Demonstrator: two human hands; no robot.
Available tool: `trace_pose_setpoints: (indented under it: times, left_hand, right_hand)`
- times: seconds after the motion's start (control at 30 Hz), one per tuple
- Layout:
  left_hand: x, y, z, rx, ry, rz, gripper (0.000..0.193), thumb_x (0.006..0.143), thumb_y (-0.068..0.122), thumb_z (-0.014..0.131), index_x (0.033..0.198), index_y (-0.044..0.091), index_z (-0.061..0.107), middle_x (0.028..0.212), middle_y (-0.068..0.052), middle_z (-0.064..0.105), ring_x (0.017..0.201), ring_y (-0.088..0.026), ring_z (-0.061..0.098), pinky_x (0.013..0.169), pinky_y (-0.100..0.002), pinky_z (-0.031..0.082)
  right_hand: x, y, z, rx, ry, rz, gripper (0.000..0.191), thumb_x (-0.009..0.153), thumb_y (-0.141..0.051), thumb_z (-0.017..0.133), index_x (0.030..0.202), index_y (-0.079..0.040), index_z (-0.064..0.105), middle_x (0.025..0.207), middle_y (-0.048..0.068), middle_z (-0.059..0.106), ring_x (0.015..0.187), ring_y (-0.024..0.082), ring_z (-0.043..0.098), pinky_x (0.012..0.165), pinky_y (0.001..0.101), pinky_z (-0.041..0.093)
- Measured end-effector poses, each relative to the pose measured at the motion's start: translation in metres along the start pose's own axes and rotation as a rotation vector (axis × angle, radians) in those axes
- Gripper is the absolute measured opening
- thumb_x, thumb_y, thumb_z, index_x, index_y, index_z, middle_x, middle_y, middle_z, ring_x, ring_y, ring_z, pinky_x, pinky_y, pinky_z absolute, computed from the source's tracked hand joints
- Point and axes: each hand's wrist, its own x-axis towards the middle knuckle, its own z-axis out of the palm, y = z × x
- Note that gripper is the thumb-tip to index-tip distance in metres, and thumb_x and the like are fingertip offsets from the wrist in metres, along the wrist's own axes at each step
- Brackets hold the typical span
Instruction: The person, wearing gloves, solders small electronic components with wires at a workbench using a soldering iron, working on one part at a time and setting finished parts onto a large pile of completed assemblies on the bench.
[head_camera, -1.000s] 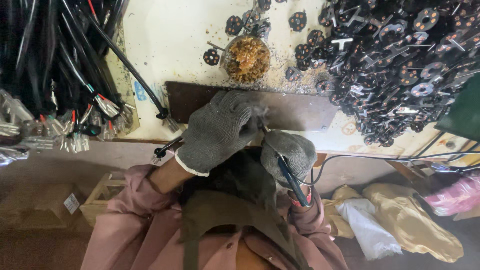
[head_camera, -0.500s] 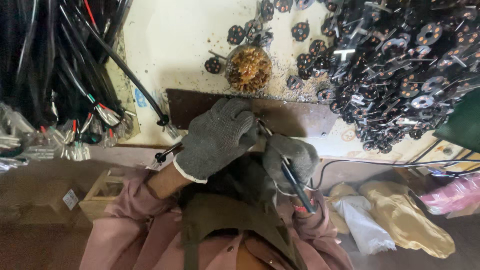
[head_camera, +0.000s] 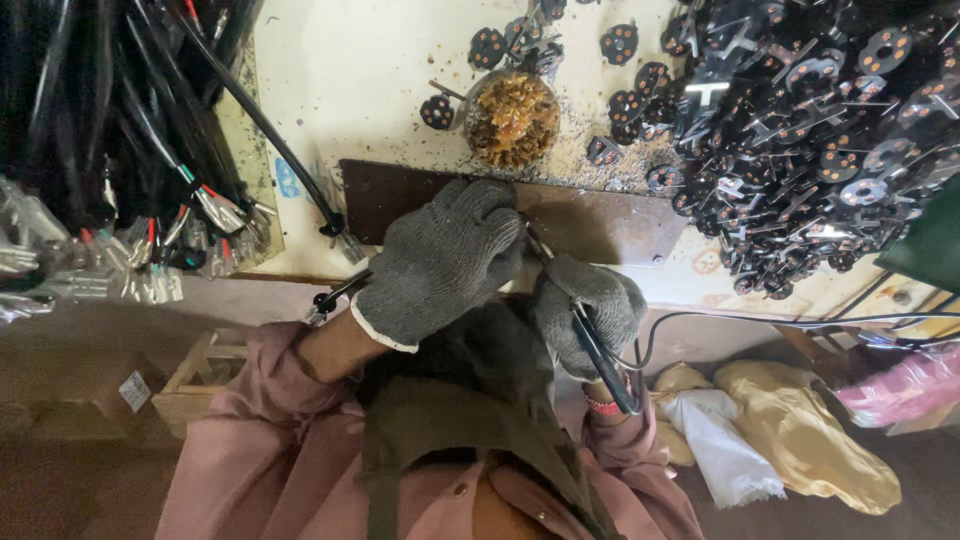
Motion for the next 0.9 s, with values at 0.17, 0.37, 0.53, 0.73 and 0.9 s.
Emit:
trace_pose_setpoints:
  times: [0.17, 0.37, 0.53, 0.73, 0.9]
  left_hand:
    - [0.0031, 0.0004, -0.0010, 0.009, 0.023, 0.012, 0.024, 0.084, 0.019, 0.072, 0.105, 0.008, 0.065, 0.108, -0.012, 0.063, 0.097, -0.032, 0.064, 0.070, -0.044, 0.056]
    - [0.0017, 0.0006, -0.0009, -0.013, -0.010, -0.003, 0.019, 0.084, 0.020, 0.073, 0.096, 0.010, 0.063, 0.103, -0.011, 0.061, 0.096, -0.032, 0.065, 0.069, -0.044, 0.056]
    - [0.0023, 0.0021, -0.0014, -0.019, -0.027, -0.045, 0.016, 0.088, 0.020, 0.073, 0.097, 0.010, 0.064, 0.104, -0.009, 0.061, 0.095, -0.030, 0.065, 0.069, -0.043, 0.056]
    - [0.0039, 0.0032, -0.0019, -0.022, -0.035, -0.067, 0.016, 0.083, 0.020, 0.072, 0.094, 0.011, 0.064, 0.106, -0.010, 0.063, 0.096, -0.030, 0.065, 0.068, -0.044, 0.056]
    - [0.0043, 0.0043, -0.0005, -0.003, -0.024, -0.078, 0.013, 0.087, 0.018, 0.072, 0.093, 0.011, 0.064, 0.108, -0.009, 0.064, 0.096, -0.030, 0.065, 0.070, -0.043, 0.057]
  right_hand:
    - [0.0033, -0.0022, 0.0003, -0.069, -0.019, -0.038, 0.021, 0.099, -0.019, 0.068, 0.095, 0.002, 0.066, 0.082, 0.011, 0.066, 0.069, 0.022, 0.063, 0.060, 0.0338, 0.049]
    - [-0.0007, 0.0007, -0.0034, -0.109, -0.043, -0.063, 0.019, 0.095, -0.019, 0.070, 0.096, 0.000, 0.068, 0.085, 0.011, 0.068, 0.072, 0.024, 0.065, 0.063, 0.0353, 0.050]
    - [-0.0028, 0.0026, -0.0050, -0.121, -0.052, -0.074, 0.018, 0.092, -0.019, 0.072, 0.097, -0.002, 0.069, 0.087, 0.011, 0.069, 0.074, 0.025, 0.066, 0.065, 0.0366, 0.051]
    - [-0.0030, 0.0051, -0.0058, -0.137, -0.066, -0.087, 0.020, 0.087, -0.019, 0.074, 0.099, -0.004, 0.070, 0.090, 0.011, 0.070, 0.077, 0.027, 0.068, 0.068, 0.0381, 0.053]
    - [-0.0039, 0.0044, -0.0057, -0.156, -0.070, -0.099, 0.022, 0.084, -0.019, 0.076, 0.100, -0.005, 0.071, 0.093, 0.012, 0.072, 0.080, 0.029, 0.069, 0.071, 0.0394, 0.054]
